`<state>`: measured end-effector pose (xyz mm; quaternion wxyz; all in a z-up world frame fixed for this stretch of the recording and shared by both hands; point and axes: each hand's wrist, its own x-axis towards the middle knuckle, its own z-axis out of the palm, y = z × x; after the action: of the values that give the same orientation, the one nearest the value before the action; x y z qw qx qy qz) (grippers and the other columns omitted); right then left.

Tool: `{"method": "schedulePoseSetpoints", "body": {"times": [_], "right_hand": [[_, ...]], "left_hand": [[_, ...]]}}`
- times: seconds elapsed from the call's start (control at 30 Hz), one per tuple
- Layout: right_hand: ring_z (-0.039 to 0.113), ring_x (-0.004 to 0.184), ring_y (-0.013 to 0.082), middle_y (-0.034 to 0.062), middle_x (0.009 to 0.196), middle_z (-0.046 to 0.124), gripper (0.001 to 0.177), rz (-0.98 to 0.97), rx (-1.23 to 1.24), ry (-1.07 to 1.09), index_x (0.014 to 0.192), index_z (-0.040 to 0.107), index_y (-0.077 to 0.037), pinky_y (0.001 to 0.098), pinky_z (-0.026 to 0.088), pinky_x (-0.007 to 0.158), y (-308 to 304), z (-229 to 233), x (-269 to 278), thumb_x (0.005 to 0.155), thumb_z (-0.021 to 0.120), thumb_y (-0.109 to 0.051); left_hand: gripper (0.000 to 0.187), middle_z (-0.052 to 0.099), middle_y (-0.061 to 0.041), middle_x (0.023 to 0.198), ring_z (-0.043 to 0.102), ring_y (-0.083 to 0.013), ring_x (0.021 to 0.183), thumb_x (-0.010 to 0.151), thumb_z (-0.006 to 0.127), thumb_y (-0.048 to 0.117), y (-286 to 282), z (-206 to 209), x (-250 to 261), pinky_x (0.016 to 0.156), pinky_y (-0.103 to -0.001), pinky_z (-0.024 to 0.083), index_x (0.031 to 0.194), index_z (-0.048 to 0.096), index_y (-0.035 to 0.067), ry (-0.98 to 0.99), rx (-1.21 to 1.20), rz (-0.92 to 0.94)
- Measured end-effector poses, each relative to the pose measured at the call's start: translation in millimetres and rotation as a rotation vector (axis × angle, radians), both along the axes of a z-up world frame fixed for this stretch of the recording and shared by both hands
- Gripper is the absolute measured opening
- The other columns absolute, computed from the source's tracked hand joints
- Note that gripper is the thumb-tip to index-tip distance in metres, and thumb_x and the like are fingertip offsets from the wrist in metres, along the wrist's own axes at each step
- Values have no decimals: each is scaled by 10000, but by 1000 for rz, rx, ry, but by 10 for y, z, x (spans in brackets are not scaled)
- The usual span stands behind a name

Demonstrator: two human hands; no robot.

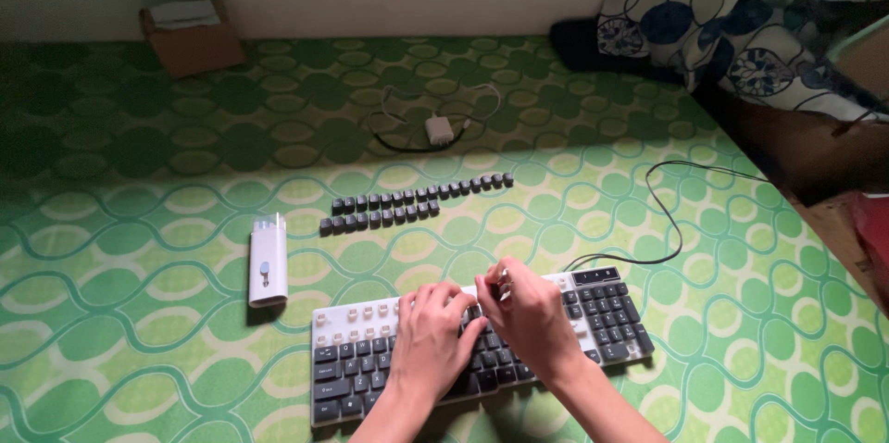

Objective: The person uses a metal keycap puller to remove black keycaps from a white mechanical keyboard. They place the removed keycaps in a neat row on the green patterned floor mat next to the keyboard.

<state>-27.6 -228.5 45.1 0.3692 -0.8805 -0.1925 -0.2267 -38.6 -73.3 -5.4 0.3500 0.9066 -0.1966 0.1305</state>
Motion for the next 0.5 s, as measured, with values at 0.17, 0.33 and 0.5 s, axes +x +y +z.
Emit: {"method": "schedulePoseSetpoints", "body": {"times": [0.17,0.33,0.5], "right_hand": [[760,638,210,133,746,712,168,47,-12,-2,892,589,-3,297,591,517,4,-49,40,896,747,-62],[727,605,217,124,732,699,176,54,-44,2,883,584,-16,326,555,508,16,-80,32,888,752,-66],[686,554,182,110,721,689,182,11,8,72,899,596,-25,312,531,500,-21,-239,23,889,767,-85]], "left_hand": [[264,640,-104,1055,597,-305,1061,806,798,243,16,40,16,982,-476,411,995,724,74,56,-59,26],[276,613,-106,1068,594,-295,1072,770,817,234,36,113,32,975,-460,415,974,720,74,120,-58,26],[300,598,-110,1077,569,-295,1088,749,825,210,64,147,42,968,-467,389,1001,724,82,118,-68,-18]]}}
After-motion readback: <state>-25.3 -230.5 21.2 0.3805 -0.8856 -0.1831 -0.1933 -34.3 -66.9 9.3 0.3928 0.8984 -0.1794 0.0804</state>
